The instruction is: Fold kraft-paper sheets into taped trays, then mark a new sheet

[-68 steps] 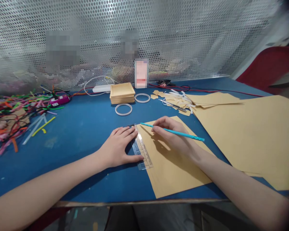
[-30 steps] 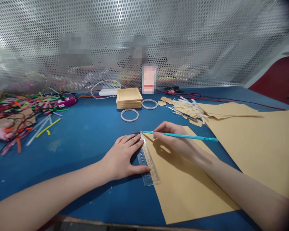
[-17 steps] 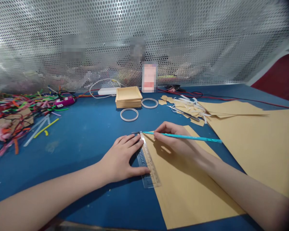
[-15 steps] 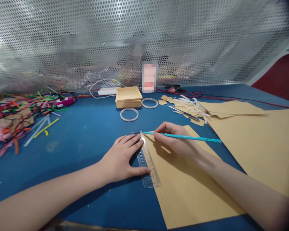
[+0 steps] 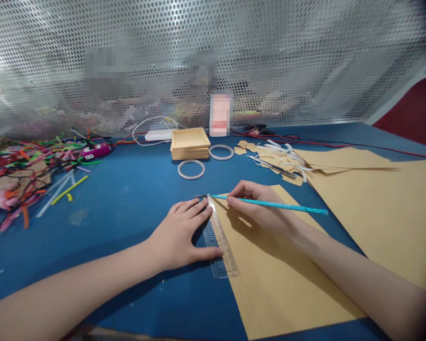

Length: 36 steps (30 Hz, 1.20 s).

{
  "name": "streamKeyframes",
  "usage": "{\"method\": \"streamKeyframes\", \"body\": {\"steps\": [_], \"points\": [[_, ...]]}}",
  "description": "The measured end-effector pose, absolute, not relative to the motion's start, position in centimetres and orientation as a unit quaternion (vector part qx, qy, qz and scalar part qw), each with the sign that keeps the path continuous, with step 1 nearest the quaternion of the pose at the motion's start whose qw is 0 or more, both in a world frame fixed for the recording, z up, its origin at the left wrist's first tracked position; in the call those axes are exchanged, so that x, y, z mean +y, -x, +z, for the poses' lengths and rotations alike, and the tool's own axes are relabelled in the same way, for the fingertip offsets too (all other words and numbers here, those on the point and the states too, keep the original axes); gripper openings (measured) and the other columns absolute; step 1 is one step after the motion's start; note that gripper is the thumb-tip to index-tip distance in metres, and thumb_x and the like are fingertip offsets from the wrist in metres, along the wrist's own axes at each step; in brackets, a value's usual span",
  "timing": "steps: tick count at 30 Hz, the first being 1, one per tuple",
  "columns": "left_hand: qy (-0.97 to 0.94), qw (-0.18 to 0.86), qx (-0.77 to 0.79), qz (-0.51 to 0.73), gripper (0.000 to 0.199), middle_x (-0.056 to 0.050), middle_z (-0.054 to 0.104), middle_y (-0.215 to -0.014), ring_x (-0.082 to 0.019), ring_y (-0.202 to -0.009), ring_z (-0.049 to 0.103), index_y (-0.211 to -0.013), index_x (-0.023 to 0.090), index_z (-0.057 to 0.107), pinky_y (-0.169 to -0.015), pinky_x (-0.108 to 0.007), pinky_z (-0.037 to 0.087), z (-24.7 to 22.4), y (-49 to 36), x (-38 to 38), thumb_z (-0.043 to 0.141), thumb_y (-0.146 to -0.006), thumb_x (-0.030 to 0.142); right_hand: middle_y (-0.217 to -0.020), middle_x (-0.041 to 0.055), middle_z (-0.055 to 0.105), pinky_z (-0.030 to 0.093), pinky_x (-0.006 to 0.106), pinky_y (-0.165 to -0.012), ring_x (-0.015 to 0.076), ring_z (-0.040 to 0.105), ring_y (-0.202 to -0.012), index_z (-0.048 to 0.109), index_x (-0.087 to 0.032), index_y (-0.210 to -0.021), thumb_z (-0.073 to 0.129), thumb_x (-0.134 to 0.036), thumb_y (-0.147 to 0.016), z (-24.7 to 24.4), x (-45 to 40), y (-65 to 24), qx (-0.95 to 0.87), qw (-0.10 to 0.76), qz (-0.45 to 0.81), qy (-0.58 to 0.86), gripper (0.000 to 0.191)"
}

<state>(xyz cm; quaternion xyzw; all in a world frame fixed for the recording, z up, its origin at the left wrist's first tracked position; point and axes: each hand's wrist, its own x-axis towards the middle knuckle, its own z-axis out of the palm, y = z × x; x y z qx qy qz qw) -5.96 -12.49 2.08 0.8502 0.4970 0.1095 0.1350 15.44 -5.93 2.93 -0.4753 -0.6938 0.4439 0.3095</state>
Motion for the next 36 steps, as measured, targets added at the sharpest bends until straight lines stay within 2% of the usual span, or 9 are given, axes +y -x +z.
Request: {"method": "streamKeyframes", "body": {"steps": [4, 7, 14, 18, 23, 36], "points": [[-0.851, 0.133, 0.496, 0.107, 0.084, -0.009, 0.036, -0.150, -0.031, -0.139, 0.030, -0.144, 0.020, 0.040, -0.112, -0.048, 0.024, 2.2, 5.9, -12.5, 0.056, -0.079, 0.071, -0.069, 0.0017, 0.065, 0.039, 0.025, -0.049, 0.0160, 0.056, -0.061, 0.059, -0.023, -0.072, 0.061, -0.039, -0.080, 2.8, -5.9, -15.7, -0.711, 0.299, 0.423, 0.476, 0.018], [-0.852, 0.134, 0.494, 0.109, 0.082, -0.009, 0.036, -0.150, -0.031, -0.139, 0.031, -0.144, 0.022, 0.040, -0.112, -0.049, 0.023, 2.3, 5.9, -12.5, 0.057, -0.079, 0.069, -0.068, 0.0023, 0.066, 0.039, 0.025, -0.047, 0.0166, 0.056, -0.060, 0.060, -0.022, -0.070, 0.062, -0.037, -0.077, 2.9, -5.7, -16.0, -0.719, 0.285, 0.430, 0.465, 0.017], [-0.852, 0.134, 0.494, 0.109, 0.082, -0.009, 0.035, -0.151, -0.031, -0.139, 0.031, -0.144, 0.022, 0.040, -0.112, -0.048, 0.023, 2.2, 6.0, -12.5, 0.056, -0.079, 0.070, -0.065, 0.0023, 0.069, 0.045, 0.026, -0.052, 0.0168, 0.061, -0.061, 0.063, -0.021, -0.066, 0.068, -0.032, -0.071, 4.3, -5.5, -17.2, -0.727, 0.233, 0.472, 0.442, 0.014], [-0.852, 0.130, 0.496, 0.104, 0.083, -0.009, 0.035, -0.151, -0.030, -0.139, 0.030, -0.144, 0.020, 0.040, -0.112, -0.047, 0.024, 2.2, 6.0, -12.5, 0.054, -0.080, 0.071, -0.065, 0.0030, 0.070, 0.049, 0.028, -0.059, 0.0171, 0.063, -0.062, 0.063, -0.021, -0.066, 0.068, -0.031, -0.072, 4.5, -5.2, -17.4, -0.696, 0.262, 0.492, 0.453, 0.013], [-0.861, 0.134, 0.484, 0.087, 0.090, -0.009, 0.029, -0.153, -0.030, -0.141, 0.027, -0.146, 0.019, 0.036, -0.113, -0.047, 0.021, 2.4, 5.9, -12.5, 0.053, -0.077, 0.075, -0.071, 0.0038, 0.070, 0.049, 0.030, -0.062, 0.0192, 0.065, -0.069, 0.064, -0.022, -0.074, 0.067, -0.034, -0.075, 3.6, -4.7, -16.9, -0.675, 0.329, 0.433, 0.498, 0.012], [-0.870, 0.138, 0.469, 0.065, 0.101, -0.009, 0.021, -0.155, -0.030, -0.143, 0.022, -0.149, 0.019, 0.028, -0.115, -0.048, 0.015, 2.5, 5.8, -12.4, 0.050, -0.073, 0.081, -0.076, 0.0046, 0.069, 0.046, 0.030, -0.058, 0.0194, 0.062, -0.070, 0.063, -0.022, -0.075, 0.061, -0.033, -0.080, 4.3, -5.9, -15.9, -0.712, 0.301, 0.398, 0.494, 0.012]]}}
